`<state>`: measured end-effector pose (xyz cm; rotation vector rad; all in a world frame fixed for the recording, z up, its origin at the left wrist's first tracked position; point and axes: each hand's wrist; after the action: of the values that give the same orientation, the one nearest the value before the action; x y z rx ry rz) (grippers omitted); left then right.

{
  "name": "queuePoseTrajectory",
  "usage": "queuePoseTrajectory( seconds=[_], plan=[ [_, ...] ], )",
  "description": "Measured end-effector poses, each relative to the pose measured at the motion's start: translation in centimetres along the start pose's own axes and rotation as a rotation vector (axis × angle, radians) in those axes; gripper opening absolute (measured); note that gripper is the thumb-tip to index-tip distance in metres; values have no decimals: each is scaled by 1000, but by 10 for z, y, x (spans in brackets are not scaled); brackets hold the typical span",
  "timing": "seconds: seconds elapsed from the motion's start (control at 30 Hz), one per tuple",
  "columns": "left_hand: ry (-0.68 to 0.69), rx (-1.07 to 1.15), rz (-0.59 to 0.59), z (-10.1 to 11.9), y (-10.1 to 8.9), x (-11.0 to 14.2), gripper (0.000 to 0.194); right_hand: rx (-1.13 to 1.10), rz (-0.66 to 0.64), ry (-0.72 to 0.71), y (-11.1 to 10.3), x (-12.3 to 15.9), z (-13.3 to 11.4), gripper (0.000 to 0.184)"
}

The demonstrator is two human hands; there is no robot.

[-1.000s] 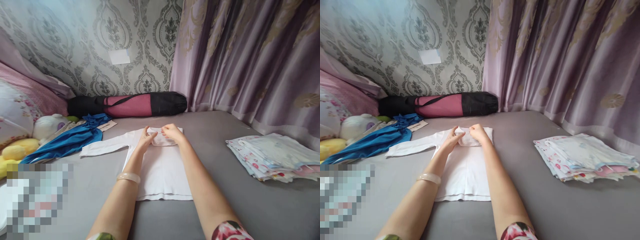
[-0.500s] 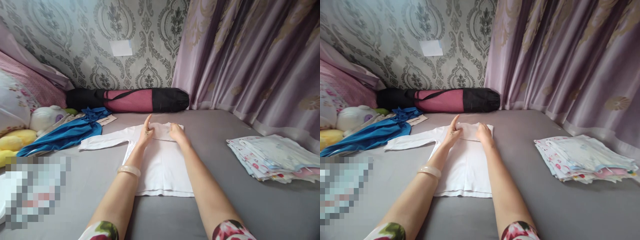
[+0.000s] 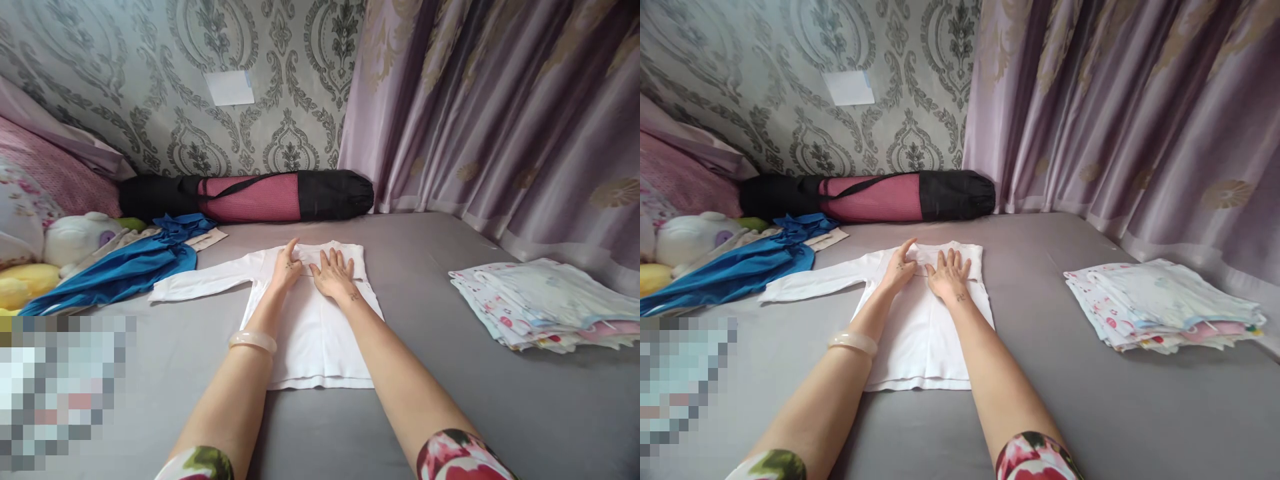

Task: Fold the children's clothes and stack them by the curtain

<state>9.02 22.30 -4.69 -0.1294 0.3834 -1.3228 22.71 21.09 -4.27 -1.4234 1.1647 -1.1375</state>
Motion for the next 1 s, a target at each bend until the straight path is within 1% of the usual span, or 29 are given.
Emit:
queuePoseTrajectory(
  seconds=[0.13,0.27,0.4,0.63,0.87,1.0],
  plan=[
    [0,-110,-6,-4,-1,-1,54,7,-16,44,-1,-2,2,71],
    [-1,-267,-7,-7,0,-4,47,37,-10,108,-1,-5,9,73],
    [18,-329,-11,-11,0,-7,46,56,-4,158,-2,-9,19,74],
    [69,-344,-17,-16,-3,-8,44,52,-4,201,-3,-13,31,73],
    [30,-328,9,-17,-5,-8,45,52,43,230,-2,-14,37,72],
    [35,-305,31,-19,-7,-9,45,64,52,274,0,-17,41,72]
  ],
)
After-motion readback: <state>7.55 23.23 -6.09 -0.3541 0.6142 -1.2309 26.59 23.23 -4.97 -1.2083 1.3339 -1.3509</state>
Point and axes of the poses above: each hand's wrist, its own x-axis away from the middle knuckle, its own y-axis out of the palm, z = x × y, and after that the axes turned 9 degrees about x, right-handed
